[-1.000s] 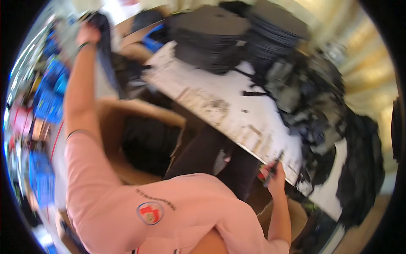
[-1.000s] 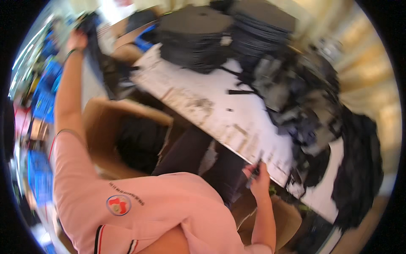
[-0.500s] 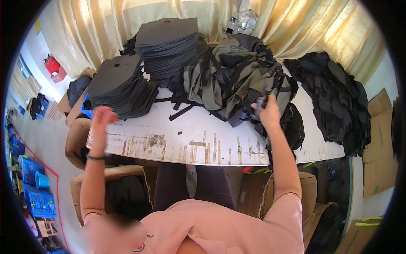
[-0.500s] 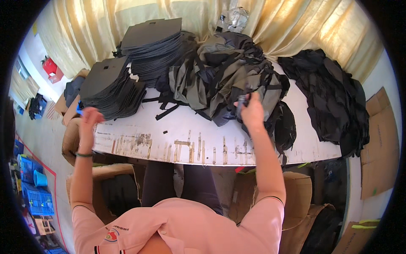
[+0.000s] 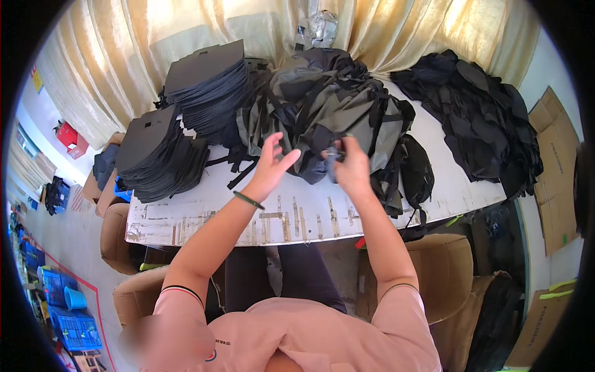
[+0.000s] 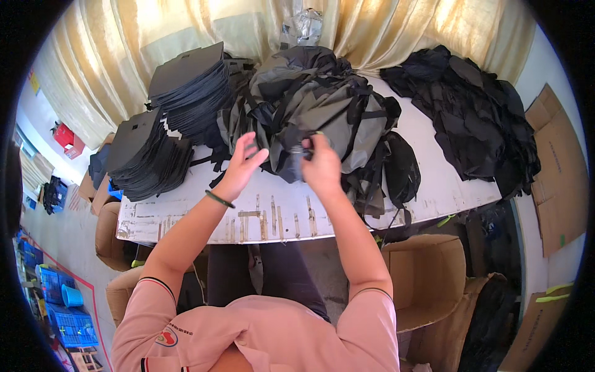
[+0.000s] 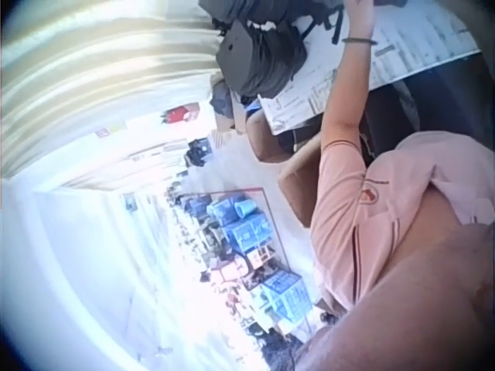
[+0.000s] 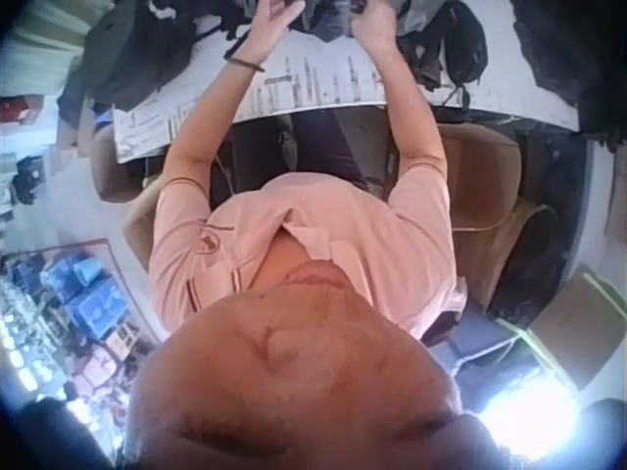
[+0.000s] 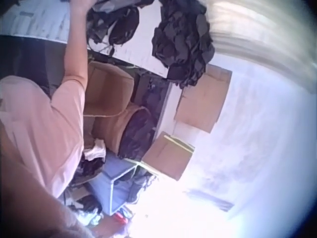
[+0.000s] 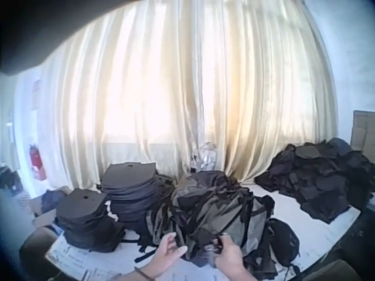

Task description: Inspecting and trimming loose threads from black fabric garment pieces using scissors.

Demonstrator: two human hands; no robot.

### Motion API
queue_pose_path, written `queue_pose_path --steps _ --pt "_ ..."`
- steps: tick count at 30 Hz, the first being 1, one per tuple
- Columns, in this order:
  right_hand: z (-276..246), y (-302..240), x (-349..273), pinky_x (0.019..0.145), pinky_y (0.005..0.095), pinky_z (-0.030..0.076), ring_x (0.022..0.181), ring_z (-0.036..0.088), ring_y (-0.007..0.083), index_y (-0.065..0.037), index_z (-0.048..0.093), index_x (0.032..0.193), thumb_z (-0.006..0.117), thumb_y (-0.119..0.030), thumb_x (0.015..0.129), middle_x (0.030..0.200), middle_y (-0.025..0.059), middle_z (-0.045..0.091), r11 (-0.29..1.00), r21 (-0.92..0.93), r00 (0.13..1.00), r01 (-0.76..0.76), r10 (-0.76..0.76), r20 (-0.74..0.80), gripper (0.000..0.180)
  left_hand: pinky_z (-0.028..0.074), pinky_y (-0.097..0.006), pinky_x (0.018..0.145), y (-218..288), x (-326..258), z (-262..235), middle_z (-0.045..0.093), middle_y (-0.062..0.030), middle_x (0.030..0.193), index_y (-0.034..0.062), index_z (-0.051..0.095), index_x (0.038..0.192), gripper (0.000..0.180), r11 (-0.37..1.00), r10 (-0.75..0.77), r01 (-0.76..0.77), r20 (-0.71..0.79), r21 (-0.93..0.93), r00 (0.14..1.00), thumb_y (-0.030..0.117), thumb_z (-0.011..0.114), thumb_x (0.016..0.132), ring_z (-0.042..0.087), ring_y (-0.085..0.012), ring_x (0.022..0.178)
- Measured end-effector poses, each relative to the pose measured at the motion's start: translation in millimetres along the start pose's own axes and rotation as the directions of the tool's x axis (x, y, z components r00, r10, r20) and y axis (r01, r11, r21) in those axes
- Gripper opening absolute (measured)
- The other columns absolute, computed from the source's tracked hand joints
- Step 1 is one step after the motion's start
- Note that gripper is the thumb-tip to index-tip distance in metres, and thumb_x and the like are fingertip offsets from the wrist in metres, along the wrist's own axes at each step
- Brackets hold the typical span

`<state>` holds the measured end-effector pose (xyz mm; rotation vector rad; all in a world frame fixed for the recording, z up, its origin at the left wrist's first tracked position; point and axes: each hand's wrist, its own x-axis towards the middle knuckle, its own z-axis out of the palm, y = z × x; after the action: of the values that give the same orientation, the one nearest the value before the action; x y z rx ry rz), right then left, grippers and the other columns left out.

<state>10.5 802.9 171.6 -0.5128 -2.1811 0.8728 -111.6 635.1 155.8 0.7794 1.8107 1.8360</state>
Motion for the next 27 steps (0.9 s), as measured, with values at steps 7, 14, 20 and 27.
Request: queue_pose_path --steps 7,14,20,27 --pt "-75 96 35 0.071 0.0436 0.049 0.083 0.065 0.0368 0.002 0.047 0.102 0.074 -0.024 0.080 0.088 0.0169 0.067 0.898 -0.193 0.856 -0.395 0.283 -0.433 0.043 0.022 -0.039 0.113 11 72 40 0.011 -0.0312 0.149 0.0008 0.008 0.148 0.126 0.974 -0.013 0.008 0.018 0.225 1.000 0.055 0.082 0.061 0.020 -0.0389 0.140" --pt "-48 146 70 0.082 0.0393 0.047 0.091 0.062 0.0315 0.005 0.054 0.101 0.084 -0.029 0.069 0.096 0.0203 0.064 0.912 0.143 0.867 -0.385 0.410 -0.282 0.055 0.033 -0.041 0.107 -36 134 83 0.022 -0.0319 0.144 0.0063 0.010 0.147 0.125 0.887 0.093 0.027 -0.235 0.462 0.968 0.035 0.089 0.054 0.033 -0.0426 0.131" --pt "-7 123 100 0.077 0.0371 0.047 0.084 0.060 0.0272 0.004 0.052 0.100 0.083 -0.023 0.069 0.092 0.0176 0.063 0.881 0.360 0.865 -0.308 0.416 -0.279 0.051 0.046 -0.034 0.091 -32 169 67 0.063 -0.0115 0.109 -0.0027 0.053 0.120 0.057 0.982 -0.090 0.091 0.013 -0.166 0.996 0.006 0.075 0.068 0.061 -0.0239 0.100" --pt "9 20 132 0.075 0.0361 0.047 0.079 0.057 0.0244 0.002 0.050 0.100 0.081 -0.020 0.071 0.087 0.0150 0.061 0.708 0.705 0.948 -0.035 0.247 -0.201 0.047 0.051 -0.034 0.079 93 164 -3 0.065 -0.0062 0.098 0.0049 0.062 0.107 0.037 0.975 -0.119 0.146 0.164 -0.165 0.979 0.010 0.071 0.072 0.063 -0.0190 0.089"
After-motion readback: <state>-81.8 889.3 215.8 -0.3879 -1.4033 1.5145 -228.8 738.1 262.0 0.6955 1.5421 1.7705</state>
